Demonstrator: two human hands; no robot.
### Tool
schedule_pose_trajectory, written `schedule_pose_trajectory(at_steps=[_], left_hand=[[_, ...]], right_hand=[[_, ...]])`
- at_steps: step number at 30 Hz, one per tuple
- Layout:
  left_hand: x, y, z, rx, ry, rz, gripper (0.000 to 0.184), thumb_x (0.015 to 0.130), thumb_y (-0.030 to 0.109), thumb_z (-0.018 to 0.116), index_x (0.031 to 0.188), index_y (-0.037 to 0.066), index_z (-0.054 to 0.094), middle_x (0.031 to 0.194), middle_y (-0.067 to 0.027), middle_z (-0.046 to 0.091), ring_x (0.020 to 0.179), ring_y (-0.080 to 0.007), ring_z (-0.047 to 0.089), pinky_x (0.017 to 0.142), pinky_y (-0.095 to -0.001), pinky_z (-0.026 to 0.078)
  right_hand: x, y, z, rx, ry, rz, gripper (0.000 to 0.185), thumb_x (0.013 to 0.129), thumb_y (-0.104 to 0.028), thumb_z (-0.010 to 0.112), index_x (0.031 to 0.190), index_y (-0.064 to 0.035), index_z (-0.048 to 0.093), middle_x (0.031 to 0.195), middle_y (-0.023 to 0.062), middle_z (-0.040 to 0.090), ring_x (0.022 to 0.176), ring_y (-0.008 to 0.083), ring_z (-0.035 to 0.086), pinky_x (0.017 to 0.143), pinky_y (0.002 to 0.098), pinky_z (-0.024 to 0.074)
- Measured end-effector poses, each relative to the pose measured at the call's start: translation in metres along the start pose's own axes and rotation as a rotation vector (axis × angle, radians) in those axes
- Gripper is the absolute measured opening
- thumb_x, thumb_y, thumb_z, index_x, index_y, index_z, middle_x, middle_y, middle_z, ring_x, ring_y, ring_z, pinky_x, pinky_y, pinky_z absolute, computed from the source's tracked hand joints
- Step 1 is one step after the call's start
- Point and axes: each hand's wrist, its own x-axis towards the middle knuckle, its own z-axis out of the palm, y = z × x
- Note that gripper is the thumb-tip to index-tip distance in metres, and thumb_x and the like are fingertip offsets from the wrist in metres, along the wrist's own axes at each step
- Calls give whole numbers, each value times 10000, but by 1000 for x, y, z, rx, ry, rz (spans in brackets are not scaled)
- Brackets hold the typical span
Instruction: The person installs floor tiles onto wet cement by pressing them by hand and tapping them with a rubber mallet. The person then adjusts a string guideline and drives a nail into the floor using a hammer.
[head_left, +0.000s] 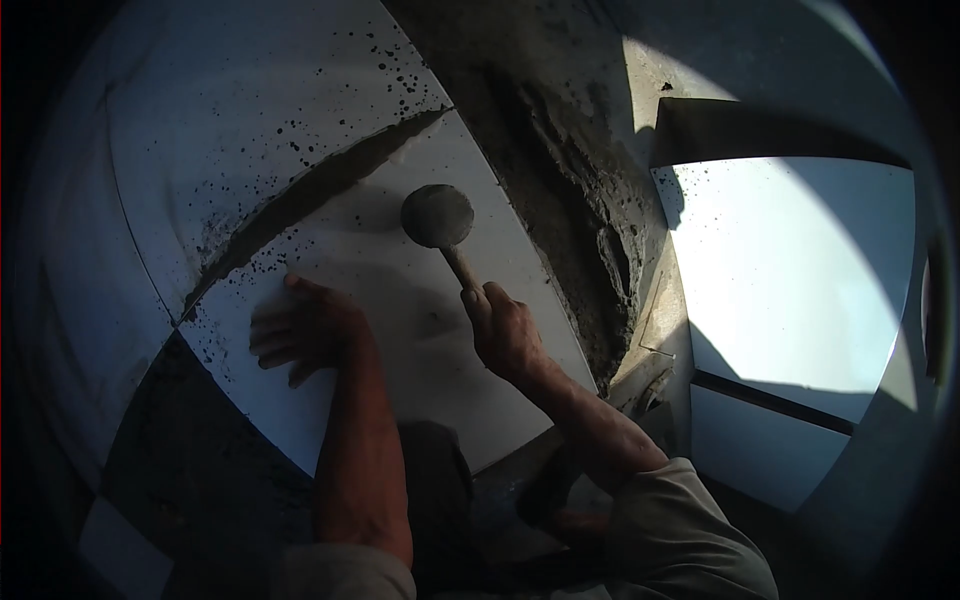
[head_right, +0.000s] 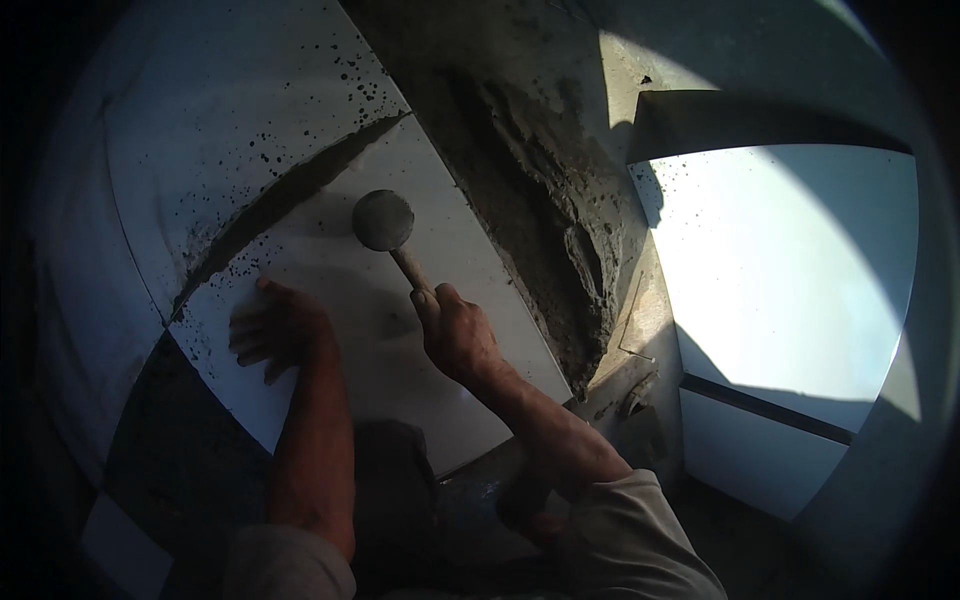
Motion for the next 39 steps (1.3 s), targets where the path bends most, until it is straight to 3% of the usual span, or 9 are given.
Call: schedule_pose_trajectory(at_steps=[6,9,12,16,24,26,30,38,39], left_hand=[[-1,3,3,12,21,-27,869,922,652,219,1460,-23,121,1493,-314,118,1372,-504,142,938,-730,254],[3,1,0,8,6,-11,865,931,635,217,1457,-39,93,1489,-334,95,1375,-515,121,931,-732,261],[0,2,-2,40,-24,-8,866,928,644,208,1463,-26,88,1491,-333,97,1378,-514,114,933,-736,255],[1,2,-3,35,-39,-16,860,929,647,200,1471,-10,81,1500,-325,72,1382,-509,106,939,-739,245],[2,2,-2,-1,-50,-26,876,922,658,205,1475,-10,75,1506,-319,57,1389,-501,87,964,-734,215],[1,4,-6,21,-52,-44,862,921,662,205,1480,15,96,1515,-294,73,1394,-483,99,974,-724,216],[4,2,3,8,-30,-70,858,917,670,204,1485,33,113,1524,-274,85,1397,-473,110,983,-721,210],[2,3,0,-4,-46,-55,856,923,662,199,1486,25,95,1527,-275,66,1401,-475,89,988,-718,204],[4,1,-1,-3,-45,-55,856,923,662,199,1486,25,95,1527,-275,66,1401,-475,89,988,-718,204]], right_hand=[[-31,-22,-14,203,14,-98,417,992,-400,392,893,-3,471,590,187,532,569,358,582,544,457,441],[-27,-34,-21,249,164,-386,399,988,-389,409,956,6,456,619,209,555,603,376,605,565,454,458],[22,-8,0,-138,185,-119,393,983,-376,427,923,10,469,666,248,582,657,411,619,589,479,460],[11,-38,-18,25,65,44,405,978,-371,436,856,13,480,676,260,593,668,451,609,615,512,450],[-21,-32,-12,177,230,-259,398,981,-384,431,863,-5,457,623,213,571,641,401,628,558,454,462],[9,-16,3,-178,124,-19,394,980,-377,438,870,0,469,658,230,594,660,424,621,570,473,463],[7,-39,-10,2,92,12,408,980,-385,440,846,-1,465,649,246,589,657,449,609,569,495,453],[-27,-38,-8,145,218,-337,369,973,-369,451,888,-11,451,701,230,624,696,423,640,608,477,489],[-13,-24,2,-36,120,-157,377,971,-377,450,898,-8,457,709,235,625,709,428,638,631,481,493]])
